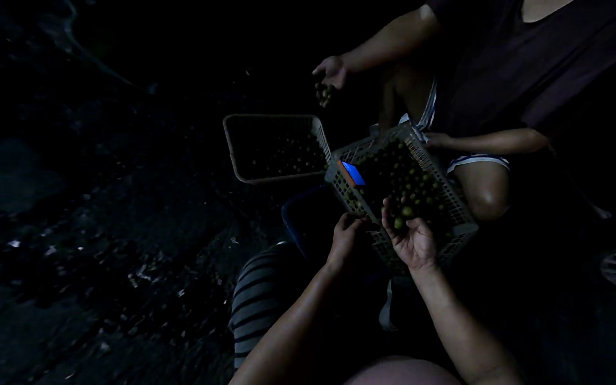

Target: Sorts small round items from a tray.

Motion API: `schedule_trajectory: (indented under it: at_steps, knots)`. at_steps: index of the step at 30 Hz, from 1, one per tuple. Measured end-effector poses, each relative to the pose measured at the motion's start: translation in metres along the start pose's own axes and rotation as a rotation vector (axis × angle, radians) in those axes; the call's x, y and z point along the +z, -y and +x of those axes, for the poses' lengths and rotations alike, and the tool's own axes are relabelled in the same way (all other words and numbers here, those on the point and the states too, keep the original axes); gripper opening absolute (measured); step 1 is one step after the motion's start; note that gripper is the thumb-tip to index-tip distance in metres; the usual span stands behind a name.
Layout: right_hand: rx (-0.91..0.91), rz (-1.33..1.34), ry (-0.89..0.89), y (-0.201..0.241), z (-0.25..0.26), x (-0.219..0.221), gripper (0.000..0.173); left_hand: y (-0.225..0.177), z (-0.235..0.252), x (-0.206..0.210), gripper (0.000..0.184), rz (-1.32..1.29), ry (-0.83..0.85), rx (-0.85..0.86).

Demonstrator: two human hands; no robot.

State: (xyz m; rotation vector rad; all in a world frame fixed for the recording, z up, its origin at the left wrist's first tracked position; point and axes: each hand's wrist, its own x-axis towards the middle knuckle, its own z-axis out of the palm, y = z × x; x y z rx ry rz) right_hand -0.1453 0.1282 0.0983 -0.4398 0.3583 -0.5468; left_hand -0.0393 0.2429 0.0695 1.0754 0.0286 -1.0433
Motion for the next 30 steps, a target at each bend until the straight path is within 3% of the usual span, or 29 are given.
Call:
schedule_trajectory:
  at_steps: [2, 5, 7, 9, 12, 13, 16, 17, 21, 23, 26, 30]
  knots:
    - [-0.012, -0.27, -0.044, -0.002, -0.001, 0.0, 0.042, 0.002, 0.004, -0.005, 0.024, -0.017, -0.022, 0.034]
    - [0.037, -0.961, -0.087, -0.011, 0.0, -0.004, 0.036, 0.001, 0.009, -0.014, 0.024, -0.009, -0.151, 0.059]
    - [0.13, -1.209, -0.082, -0.018, 0.002, -0.012, 0.039, 0.004, 0.016, -0.023, 0.027, -0.021, -0.238, 0.078]
    - [0.218, -1.216, -0.053, -0.021, 0.001, -0.013, 0.041, 0.008, 0.019, -0.032, 0.031, 0.076, -0.28, 0.111]
    - [0.241, -1.186, 0.019, -0.011, 0.0, -0.007, 0.037, 0.005, 0.013, -0.05, 0.033, 0.659, -0.197, 0.265]
    - [0.224, -1.202, 0.038, -0.003, 0.001, -0.006, 0.034, 0.002, 0.013, -0.052, 0.03, 0.643, -0.194, 0.25]
    - [0.143, -1.228, 0.008, 0.033, 0.009, -0.01, 0.027, -0.012, 0.024, -0.045, 0.023, 0.176, -0.271, 0.149]
    - [0.115, -1.213, -0.019, 0.048, 0.013, -0.016, 0.026, -0.021, 0.028, -0.045, 0.024, 0.186, -0.29, 0.142]
    - [-0.015, -1.08, -0.174, 0.101, 0.025, -0.046, 0.026, -0.072, 0.059, -0.076, 0.031, 0.901, -0.304, 0.321]
    - [-0.077, -1.019, -0.244, 0.122, 0.028, -0.06, 0.025, -0.111, 0.084, -0.084, 0.036, 1.099, -0.348, 0.352]
    - [-0.1, -0.902, -0.345, 0.144, 0.042, -0.077, 0.025, -0.156, 0.093, -0.05, 0.036, 1.246, -0.452, 0.362]
    - [-0.071, -0.819, -0.438, 0.152, 0.055, -0.096, 0.027, -0.178, 0.094, 0.018, 0.034, 1.415, -0.523, 0.406]
